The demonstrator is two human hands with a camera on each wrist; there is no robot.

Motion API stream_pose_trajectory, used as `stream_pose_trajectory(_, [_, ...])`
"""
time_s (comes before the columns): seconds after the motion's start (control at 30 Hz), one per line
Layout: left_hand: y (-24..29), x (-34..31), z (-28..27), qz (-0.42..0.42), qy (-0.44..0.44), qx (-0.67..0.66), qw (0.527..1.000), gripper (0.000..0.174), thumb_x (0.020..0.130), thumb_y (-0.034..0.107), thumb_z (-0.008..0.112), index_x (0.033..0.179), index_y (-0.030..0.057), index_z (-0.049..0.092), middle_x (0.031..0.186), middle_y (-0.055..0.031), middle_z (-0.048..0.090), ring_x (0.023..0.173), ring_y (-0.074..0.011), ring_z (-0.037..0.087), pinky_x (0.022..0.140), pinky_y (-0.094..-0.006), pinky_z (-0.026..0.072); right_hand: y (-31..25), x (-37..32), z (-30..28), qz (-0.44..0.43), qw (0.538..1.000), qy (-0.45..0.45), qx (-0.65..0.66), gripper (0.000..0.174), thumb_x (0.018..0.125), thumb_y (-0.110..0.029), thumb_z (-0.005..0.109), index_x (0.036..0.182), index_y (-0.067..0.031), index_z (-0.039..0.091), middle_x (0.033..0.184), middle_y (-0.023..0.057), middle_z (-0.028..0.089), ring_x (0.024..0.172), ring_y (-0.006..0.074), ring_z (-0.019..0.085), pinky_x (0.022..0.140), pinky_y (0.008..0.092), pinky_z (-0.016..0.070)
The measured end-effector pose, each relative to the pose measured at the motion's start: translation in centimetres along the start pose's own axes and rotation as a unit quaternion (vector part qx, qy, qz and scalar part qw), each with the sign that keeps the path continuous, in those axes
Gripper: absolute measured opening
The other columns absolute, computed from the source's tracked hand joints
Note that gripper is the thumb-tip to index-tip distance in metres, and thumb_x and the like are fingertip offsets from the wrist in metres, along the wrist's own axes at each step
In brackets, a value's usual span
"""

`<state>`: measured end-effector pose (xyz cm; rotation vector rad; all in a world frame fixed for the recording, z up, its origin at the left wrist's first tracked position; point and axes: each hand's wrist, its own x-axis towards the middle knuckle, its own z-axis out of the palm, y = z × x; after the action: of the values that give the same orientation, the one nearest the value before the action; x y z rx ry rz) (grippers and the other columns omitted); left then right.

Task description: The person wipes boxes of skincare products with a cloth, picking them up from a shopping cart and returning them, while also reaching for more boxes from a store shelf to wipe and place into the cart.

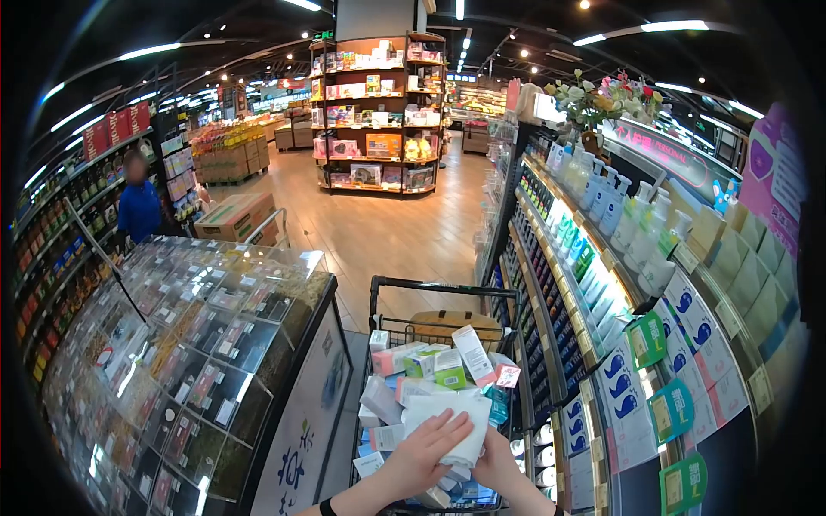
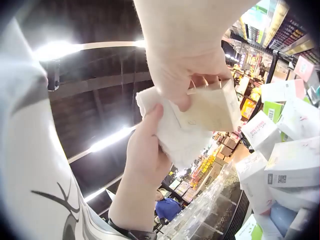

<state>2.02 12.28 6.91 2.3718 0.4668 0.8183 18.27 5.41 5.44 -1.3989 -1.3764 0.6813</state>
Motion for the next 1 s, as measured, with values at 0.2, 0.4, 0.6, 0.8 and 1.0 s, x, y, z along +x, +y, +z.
stream_pose_trajectory(0.2, [-1.8, -0.4, 0.1, -0.013, 0.028, -0.039, 0.999, 0.066, 0.071, 0.000, 0.061, 0.134, 0.0075, 0.042, 0.139, -0.0124, 0.041, 0.128, -0.0363, 0.037, 0.104, -0.0422, 0.0344, -0.8, -0.4, -1.0, -0.039, 0.998, 0.046, -0.022, 0.040, 0.077, 0.000, 0.062, 0.116, 0.0026, 0.051, 0.095, 0.0109, 0.062, 0.081, 0.0130, 0.057, 0.071, 0.0263, 0.0453])
stream_pose_trajectory(0.4, [0.4, -0.4, 0.0, 0.002, 0.001, -0.032, 0.999, 0.065, 0.071, 0.000, 0.061, 0.134, 0.0078, 0.043, 0.138, -0.0128, 0.042, 0.127, -0.0373, 0.038, 0.104, -0.0422, 0.0332, 0.5, -1.3, -0.5, 0.020, 0.999, -0.013, 0.045, 0.041, 0.079, -0.002, 0.065, 0.116, 0.0059, 0.048, 0.105, 0.0161, 0.059, 0.101, 0.0231, 0.059, 0.084, 0.0300, 0.0460])
stream_pose_trajectory(0.6, [-0.6, -0.9, 0.2, -0.019, 0.011, -0.024, 0.999, 0.067, 0.070, 0.001, 0.062, 0.134, 0.0103, 0.044, 0.139, -0.0112, 0.042, 0.127, -0.0366, 0.038, 0.103, -0.0454, 0.0335, -1.1, -1.6, -1.5, 0.009, 0.999, 0.002, -0.039, 0.040, 0.078, 0.005, 0.055, 0.117, 0.0035, 0.046, 0.105, 0.0184, 0.059, 0.099, 0.0267, 0.061, 0.083, 0.0314, 0.0469])
stream_pose_trajectory(0.8, [1.5, -0.6, 0.1, 0.026, -0.003, 0.035, 0.999, 0.058, 0.072, -0.001, 0.060, 0.129, 0.0066, 0.049, 0.133, -0.0120, 0.048, 0.125, -0.0364, 0.042, 0.102, -0.0408, 0.0360, -0.2, -2.2, -0.6, 0.052, 0.996, -0.028, -0.065, 0.039, 0.077, 0.002, 0.060, 0.115, 0.0021, 0.048, 0.101, 0.0168, 0.062, 0.100, 0.0262, 0.061, 0.082, 0.0322, 0.0475])
stream_pose_trajectory(1.0, [-2.4, -2.4, 1.1, -0.095, 0.063, -0.147, 0.983, 0.047, 0.083, 0.005, 0.057, 0.129, 0.0057, 0.048, 0.133, -0.0129, 0.048, 0.121, -0.0312, 0.047, 0.101, -0.0384, 0.0382, 1.0, -2.6, -1.3, 0.013, 0.990, 0.071, 0.124, 0.048, 0.080, -0.003, 0.065, 0.123, 0.0037, 0.044, 0.110, 0.0126, 0.058, 0.101, 0.0182, 0.058, 0.086, 0.0276, 0.0446])
